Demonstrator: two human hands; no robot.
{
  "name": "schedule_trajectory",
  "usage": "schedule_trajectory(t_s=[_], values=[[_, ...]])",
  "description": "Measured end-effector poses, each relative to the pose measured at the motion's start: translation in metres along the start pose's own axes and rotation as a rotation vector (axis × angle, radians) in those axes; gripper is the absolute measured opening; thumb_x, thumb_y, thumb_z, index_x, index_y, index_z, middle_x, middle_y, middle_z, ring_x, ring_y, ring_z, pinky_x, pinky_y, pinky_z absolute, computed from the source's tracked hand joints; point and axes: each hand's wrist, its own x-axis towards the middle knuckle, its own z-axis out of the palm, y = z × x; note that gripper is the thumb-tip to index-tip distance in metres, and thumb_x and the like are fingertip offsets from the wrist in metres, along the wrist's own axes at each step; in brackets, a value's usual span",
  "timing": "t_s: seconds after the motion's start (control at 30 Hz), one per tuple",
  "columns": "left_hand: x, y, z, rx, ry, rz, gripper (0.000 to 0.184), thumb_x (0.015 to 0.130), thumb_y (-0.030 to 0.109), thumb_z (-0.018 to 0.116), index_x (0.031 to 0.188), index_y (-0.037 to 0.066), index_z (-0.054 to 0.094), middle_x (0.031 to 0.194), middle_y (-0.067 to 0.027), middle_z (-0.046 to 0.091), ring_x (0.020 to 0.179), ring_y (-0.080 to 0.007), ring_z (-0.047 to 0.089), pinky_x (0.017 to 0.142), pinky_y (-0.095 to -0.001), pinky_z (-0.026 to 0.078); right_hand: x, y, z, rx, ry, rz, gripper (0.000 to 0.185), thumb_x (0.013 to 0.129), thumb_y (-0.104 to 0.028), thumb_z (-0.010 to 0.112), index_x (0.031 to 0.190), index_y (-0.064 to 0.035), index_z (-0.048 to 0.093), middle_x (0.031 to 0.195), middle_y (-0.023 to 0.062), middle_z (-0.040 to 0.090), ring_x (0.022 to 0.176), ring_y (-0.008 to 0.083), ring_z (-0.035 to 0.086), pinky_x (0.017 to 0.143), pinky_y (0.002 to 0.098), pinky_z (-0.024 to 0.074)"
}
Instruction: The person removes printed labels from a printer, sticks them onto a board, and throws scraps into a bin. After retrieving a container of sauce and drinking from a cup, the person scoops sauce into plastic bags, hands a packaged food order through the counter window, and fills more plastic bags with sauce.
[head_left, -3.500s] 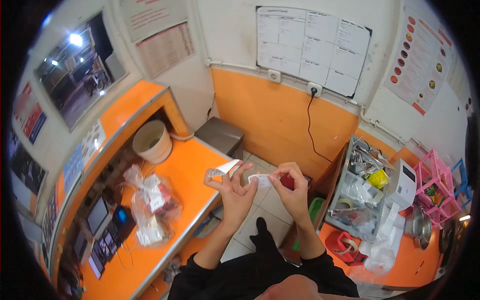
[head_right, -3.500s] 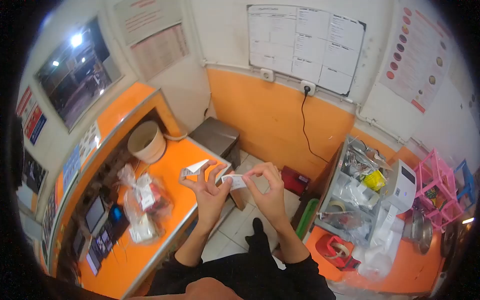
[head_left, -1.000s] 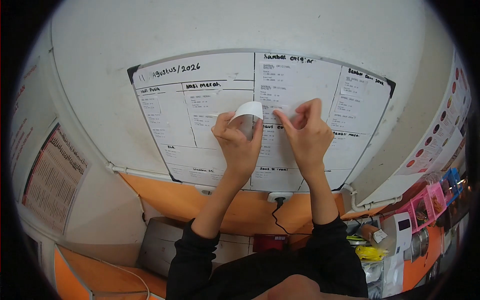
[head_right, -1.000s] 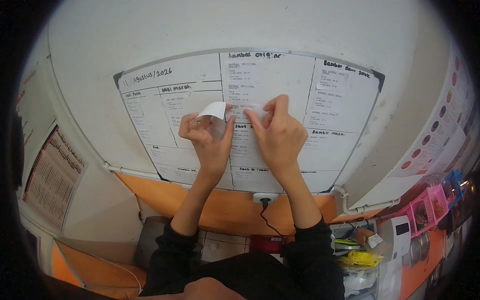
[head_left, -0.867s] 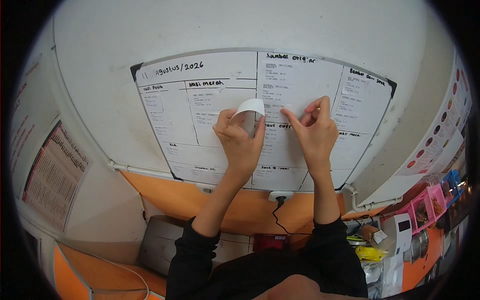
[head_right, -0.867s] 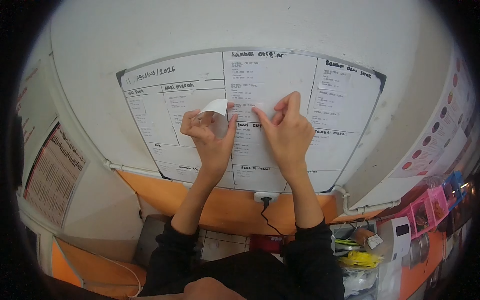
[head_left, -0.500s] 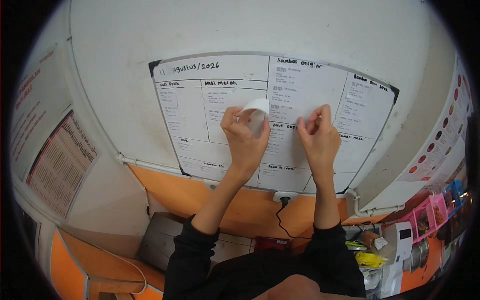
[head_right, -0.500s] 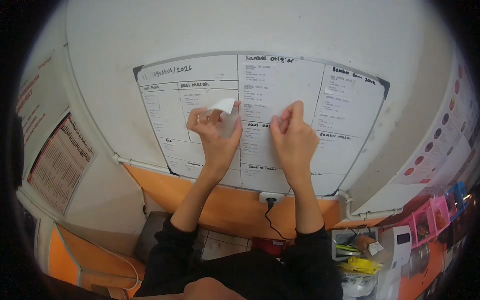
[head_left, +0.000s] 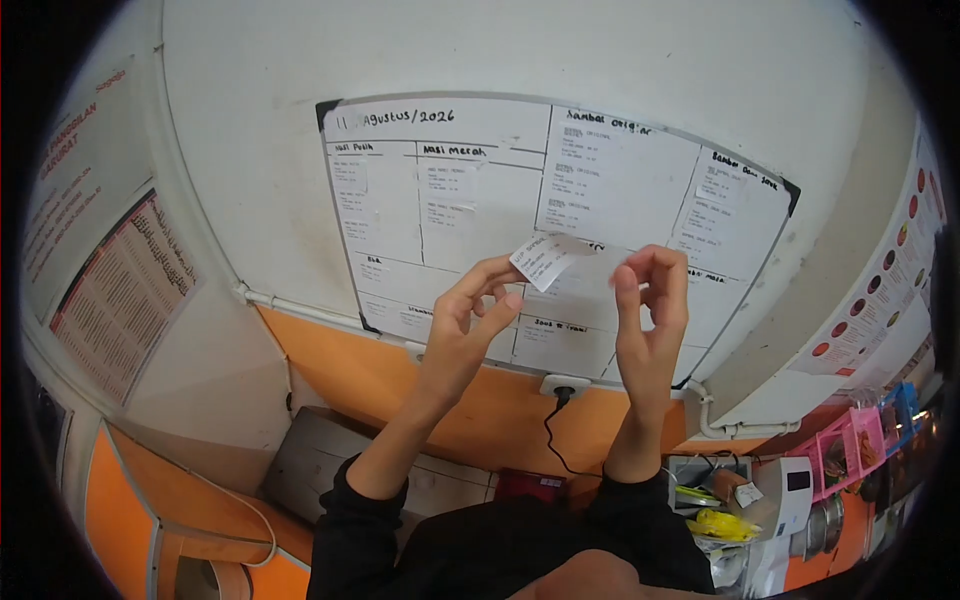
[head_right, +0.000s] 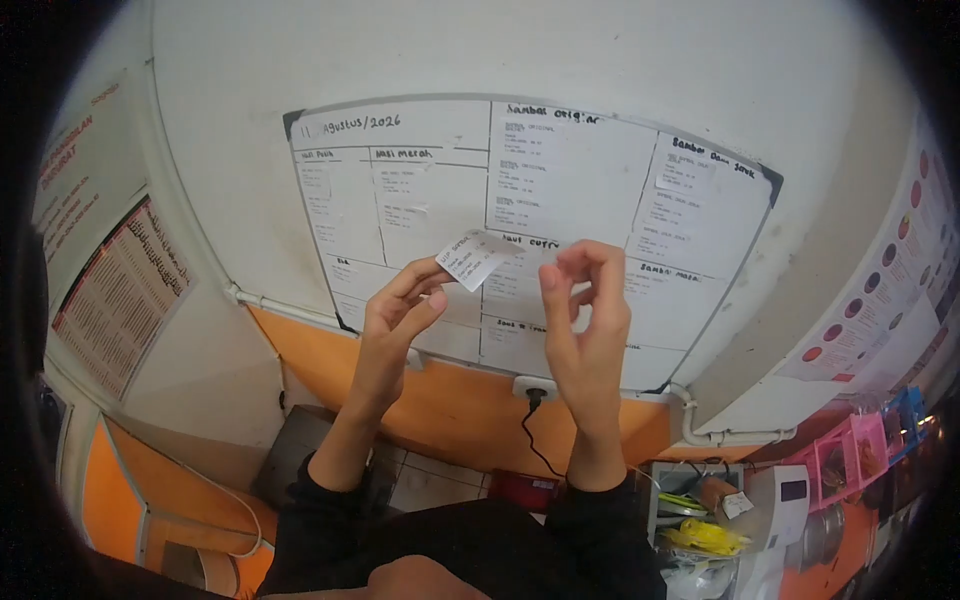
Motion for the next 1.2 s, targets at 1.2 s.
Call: schedule_trajectory(t_s=[1.2], values=[[-0.138,-0.130,-0.023,0.086,0.026,-0.383,0.047,0.084,0.001,0.059,0.126,0.007,0.039,0.093,-0.0034,0.061,0.075,-0.0055,0.052,0.067,-0.0214,0.043,-0.142,0.118,-0.046,-0.007,0.054,0.425,0.015,0.079,-0.011,0.066,0.089,-0.0051,0.056,0.080,0.0004,0.053,0.075,0.0097,0.048,0.068,0.0247,0.0371]])
